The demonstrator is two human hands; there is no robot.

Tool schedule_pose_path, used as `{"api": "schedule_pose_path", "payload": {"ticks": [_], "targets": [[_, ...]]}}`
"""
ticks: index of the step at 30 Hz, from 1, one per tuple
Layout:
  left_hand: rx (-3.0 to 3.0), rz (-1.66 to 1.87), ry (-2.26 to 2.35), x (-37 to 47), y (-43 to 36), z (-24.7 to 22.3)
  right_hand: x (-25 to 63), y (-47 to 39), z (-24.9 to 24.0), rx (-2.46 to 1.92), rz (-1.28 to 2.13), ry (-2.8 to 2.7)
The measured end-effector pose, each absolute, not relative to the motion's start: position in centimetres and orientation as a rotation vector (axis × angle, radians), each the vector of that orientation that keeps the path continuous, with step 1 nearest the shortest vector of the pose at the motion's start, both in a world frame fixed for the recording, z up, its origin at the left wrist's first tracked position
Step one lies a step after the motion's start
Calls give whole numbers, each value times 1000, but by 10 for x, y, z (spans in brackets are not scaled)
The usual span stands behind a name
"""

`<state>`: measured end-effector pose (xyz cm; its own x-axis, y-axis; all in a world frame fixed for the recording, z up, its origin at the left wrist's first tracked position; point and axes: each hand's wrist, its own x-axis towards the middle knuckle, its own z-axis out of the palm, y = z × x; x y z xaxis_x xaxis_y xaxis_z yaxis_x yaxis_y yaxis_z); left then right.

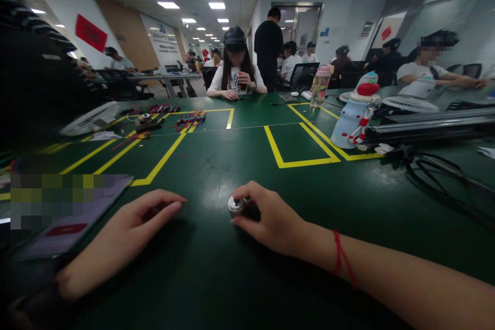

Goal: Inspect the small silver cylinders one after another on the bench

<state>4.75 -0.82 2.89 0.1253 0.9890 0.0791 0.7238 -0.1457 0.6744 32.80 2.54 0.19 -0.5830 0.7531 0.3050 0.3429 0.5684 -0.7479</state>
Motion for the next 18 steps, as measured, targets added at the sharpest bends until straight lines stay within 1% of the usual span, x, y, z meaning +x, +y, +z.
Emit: {"api": "schedule_pose_path", "payload": {"ticks": [3, 6, 9, 13, 15, 18], "targets": [[2114, 824, 1381, 92, -1, 40, 324, 24, -3, -877, 935, -2095], [2154, 863, 1256, 124, 5, 46, 322, 24, -7, -874, 1001, -2037], [2148, 936, 1239, 132, 9, 50, 323, 24, -8, -873, 1008, -2040], [2080, 1045, 1362, 120, 13, 52, 323, 22, -7, -919, 890, -2035], [2084, 975, 1412, 114, 15, 46, 323, 22, -7, -956, 842, -2026], [2168, 777, 1414, 112, 15, 28, 323, 22, -6, -980, 802, -2025]]}}
